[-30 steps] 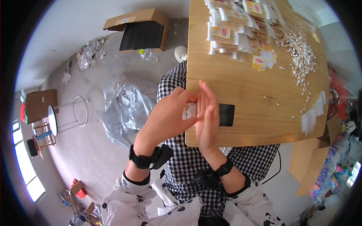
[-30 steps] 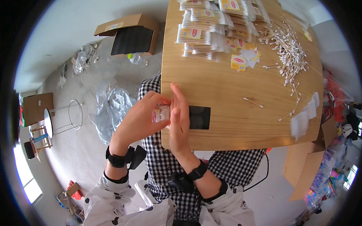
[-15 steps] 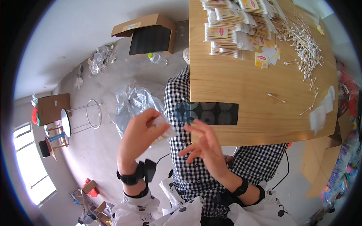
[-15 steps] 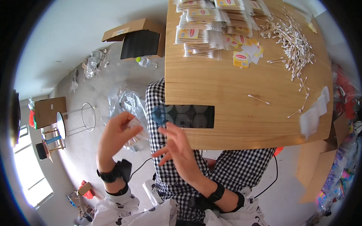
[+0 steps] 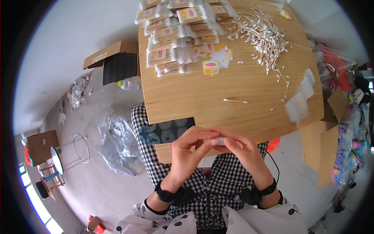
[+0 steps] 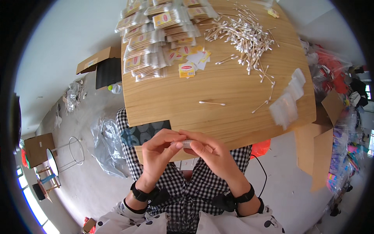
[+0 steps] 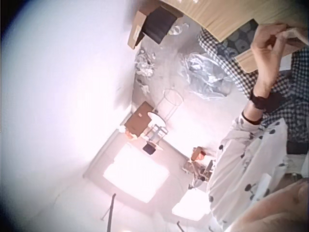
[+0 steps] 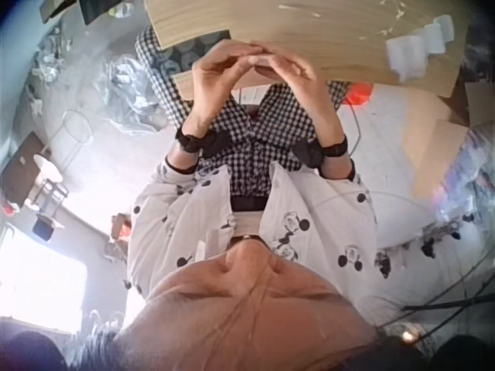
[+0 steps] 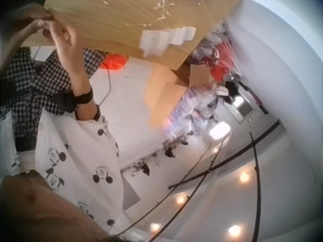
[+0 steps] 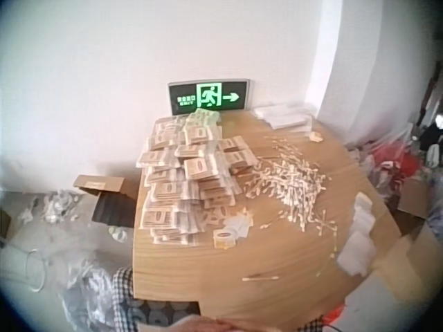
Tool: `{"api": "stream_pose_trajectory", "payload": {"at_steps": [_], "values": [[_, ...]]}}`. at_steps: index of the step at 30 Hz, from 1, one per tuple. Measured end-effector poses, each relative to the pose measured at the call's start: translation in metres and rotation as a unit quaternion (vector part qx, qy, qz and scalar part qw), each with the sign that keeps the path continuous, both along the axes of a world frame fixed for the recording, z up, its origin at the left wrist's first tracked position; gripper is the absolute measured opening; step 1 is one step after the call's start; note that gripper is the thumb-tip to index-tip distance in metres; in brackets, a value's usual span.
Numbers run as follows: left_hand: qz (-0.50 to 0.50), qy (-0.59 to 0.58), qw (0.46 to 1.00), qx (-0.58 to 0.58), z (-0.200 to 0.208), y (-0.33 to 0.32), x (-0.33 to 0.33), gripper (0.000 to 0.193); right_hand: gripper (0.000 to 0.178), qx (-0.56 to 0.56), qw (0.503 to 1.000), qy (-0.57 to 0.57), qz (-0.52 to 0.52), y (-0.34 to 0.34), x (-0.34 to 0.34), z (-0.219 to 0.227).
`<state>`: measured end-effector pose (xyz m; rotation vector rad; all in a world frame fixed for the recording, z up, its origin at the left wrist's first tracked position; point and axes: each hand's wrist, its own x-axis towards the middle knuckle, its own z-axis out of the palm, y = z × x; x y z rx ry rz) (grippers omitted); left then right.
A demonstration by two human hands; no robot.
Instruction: Manually align and pack bundles of cotton swabs into small plastic bags.
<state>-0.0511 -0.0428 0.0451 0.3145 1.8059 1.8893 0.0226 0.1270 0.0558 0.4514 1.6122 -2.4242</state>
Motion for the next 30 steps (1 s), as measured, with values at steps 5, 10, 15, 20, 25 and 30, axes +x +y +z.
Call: {"api": "stream_pose_trajectory", "payload": {"at_steps": [5, 10, 15, 20, 25, 30], "values": [[-0.007, -0.085, 0.995, 0.042, -0.006, 0.016, 0.002, 0.015, 0.036, -0.097, 0.991, -0.071, -0.056, 0.01, 0.003, -0.014], [-0.021, -0.096, 0.995, 0.025, -0.011, 0.012, 0.001, 0.015, 0.032, -0.081, 0.992, -0.072, -0.07, 0.006, 0.003, -0.018], [0.0, -0.076, 0.997, 0.022, -0.014, 0.008, 0.002, 0.016, 0.03, -0.062, 0.992, -0.06, -0.091, -0.003, 0.0, -0.018], [-0.015, -0.075, 0.995, 0.057, -0.019, 0.01, 0.001, 0.02, 0.03, -0.073, 0.99, -0.063, -0.098, 0.0, 0.0, -0.019], [-0.034, -0.071, 0.996, 0.043, -0.016, 0.011, -0.001, 0.022, 0.032, -0.017, 0.995, -0.052, -0.081, 0.004, -0.005, -0.017], [-0.03, -0.105, 0.992, 0.056, -0.02, 0.01, -0.002, 0.021, 0.033, -0.032, 0.994, -0.056, -0.083, 0.005, -0.005, -0.02]]}}
